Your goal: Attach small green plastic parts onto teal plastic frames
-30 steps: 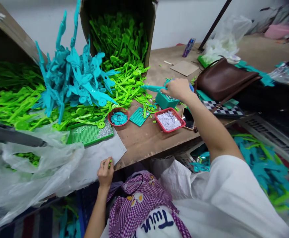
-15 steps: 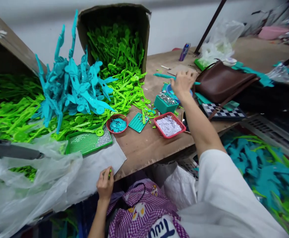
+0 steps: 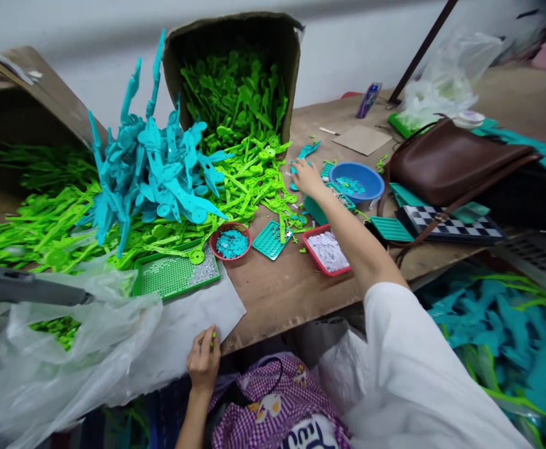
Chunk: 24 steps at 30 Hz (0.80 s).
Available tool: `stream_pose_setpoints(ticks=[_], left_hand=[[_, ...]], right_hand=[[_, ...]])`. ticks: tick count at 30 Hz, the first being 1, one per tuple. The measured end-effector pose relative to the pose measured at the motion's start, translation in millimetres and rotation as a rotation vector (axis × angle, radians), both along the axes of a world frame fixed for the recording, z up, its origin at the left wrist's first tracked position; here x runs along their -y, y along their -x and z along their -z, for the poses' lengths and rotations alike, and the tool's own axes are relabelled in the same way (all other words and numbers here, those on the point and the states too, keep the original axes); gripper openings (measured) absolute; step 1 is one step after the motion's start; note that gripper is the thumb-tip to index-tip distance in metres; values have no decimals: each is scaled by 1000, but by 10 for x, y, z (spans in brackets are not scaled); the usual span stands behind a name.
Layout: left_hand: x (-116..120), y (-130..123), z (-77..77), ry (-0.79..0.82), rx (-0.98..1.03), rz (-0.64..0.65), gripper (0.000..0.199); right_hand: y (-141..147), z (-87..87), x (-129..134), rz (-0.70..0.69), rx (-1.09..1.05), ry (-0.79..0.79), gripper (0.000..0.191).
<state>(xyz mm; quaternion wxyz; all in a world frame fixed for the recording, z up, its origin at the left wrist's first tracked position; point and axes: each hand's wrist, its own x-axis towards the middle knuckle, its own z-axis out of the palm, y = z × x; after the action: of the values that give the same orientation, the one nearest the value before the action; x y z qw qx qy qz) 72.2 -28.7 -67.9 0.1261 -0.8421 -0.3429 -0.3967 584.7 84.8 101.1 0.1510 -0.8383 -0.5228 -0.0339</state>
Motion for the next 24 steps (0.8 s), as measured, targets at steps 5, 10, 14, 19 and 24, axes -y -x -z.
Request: stream_pose_setpoints(ticks=[5,10,14,19,24], left_hand=[[0,4,19,17,14,22,18],[0,2,17,70,49,37,16],[-3,22,38,166,51,78,18],[9,71,85,282,46,90,24],[49,63,65,382,106,107,23]], right_hand=[[1023,150,815,-292,-217,-145,38],[2298,539,1624,-534,-577,-231,30],[3084,471,1566,-463,-881,-375,26],[3855,-123,1053,-673,-1092,-470,28],[3909,19,955,-669,-1159,-440,32]])
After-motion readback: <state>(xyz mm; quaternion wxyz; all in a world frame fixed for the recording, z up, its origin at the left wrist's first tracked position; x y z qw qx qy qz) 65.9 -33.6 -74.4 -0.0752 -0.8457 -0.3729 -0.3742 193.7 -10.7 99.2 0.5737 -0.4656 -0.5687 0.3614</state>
